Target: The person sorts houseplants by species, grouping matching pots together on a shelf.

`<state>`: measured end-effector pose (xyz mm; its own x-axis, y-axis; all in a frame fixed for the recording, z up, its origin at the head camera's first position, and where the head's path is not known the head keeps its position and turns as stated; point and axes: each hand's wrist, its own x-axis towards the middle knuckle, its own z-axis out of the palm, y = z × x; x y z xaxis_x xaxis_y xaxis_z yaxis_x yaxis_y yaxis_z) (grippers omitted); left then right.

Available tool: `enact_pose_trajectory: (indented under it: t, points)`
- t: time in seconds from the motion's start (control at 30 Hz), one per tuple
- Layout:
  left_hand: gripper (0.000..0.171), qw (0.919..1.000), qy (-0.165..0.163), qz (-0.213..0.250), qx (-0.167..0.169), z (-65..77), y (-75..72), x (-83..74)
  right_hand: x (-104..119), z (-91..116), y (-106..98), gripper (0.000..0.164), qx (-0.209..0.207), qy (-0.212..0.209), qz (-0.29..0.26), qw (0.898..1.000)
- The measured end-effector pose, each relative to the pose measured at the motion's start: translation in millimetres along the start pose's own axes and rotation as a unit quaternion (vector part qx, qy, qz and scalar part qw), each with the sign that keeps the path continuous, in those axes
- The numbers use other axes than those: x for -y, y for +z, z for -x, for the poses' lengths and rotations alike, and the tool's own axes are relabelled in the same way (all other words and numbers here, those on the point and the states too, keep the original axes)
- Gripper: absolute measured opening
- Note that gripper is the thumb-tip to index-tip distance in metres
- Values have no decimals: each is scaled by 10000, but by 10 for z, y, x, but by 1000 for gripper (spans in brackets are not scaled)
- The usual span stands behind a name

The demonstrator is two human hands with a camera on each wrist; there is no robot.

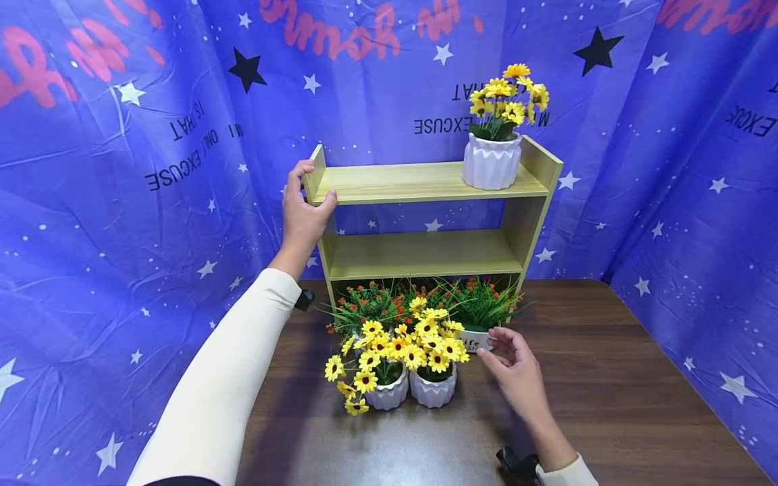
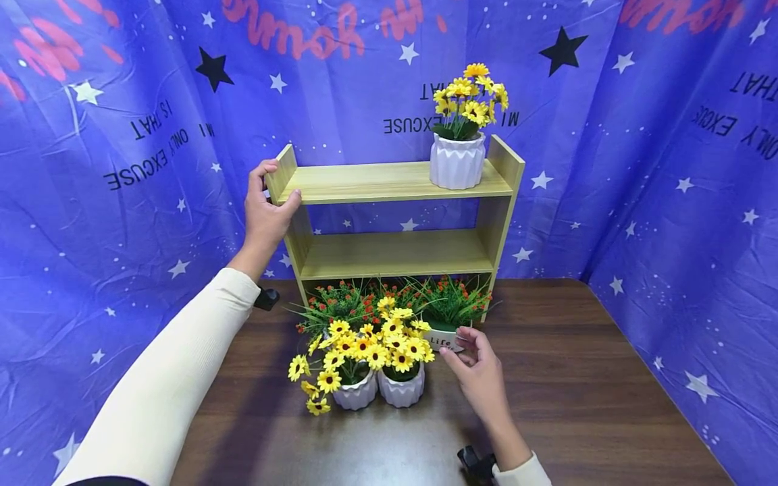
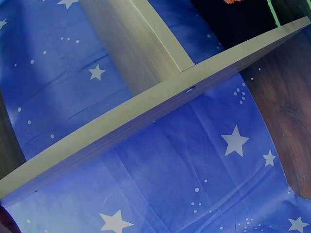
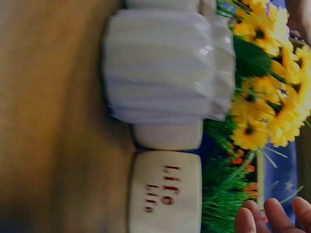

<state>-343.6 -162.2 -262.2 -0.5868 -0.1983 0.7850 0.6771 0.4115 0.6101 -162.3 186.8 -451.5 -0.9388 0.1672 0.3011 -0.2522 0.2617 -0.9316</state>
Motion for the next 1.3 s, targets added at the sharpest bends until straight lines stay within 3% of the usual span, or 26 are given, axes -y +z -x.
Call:
enact_pose_trajectory:
  t: [0.3,0.53,0.67,0.9,1.17,1.3]
  points:
    - [49,9999,-102,69,-43,3,31,-29,-216,162,127,51,585,339,107,9977]
    - [44,9998,1,184,-43,92,-23,-423,-325,257,280,55,1348,650,181,9886]
    - [44,9998,-26,221,-11,103,-31,-450,-365,273,349,53,1445,777,173,9863]
    - [44,9996,130,211,-101,99,-31,-429,-356,301,444,54,1459,815,133,9858]
    - [48,9998,-30,185,-69,13,32,-88,-382,340,595,67,1025,875,-42,9909]
    - [49,9999,-110,126,-17,-8,29,-18,-373,352,666,74,912,943,24,9913]
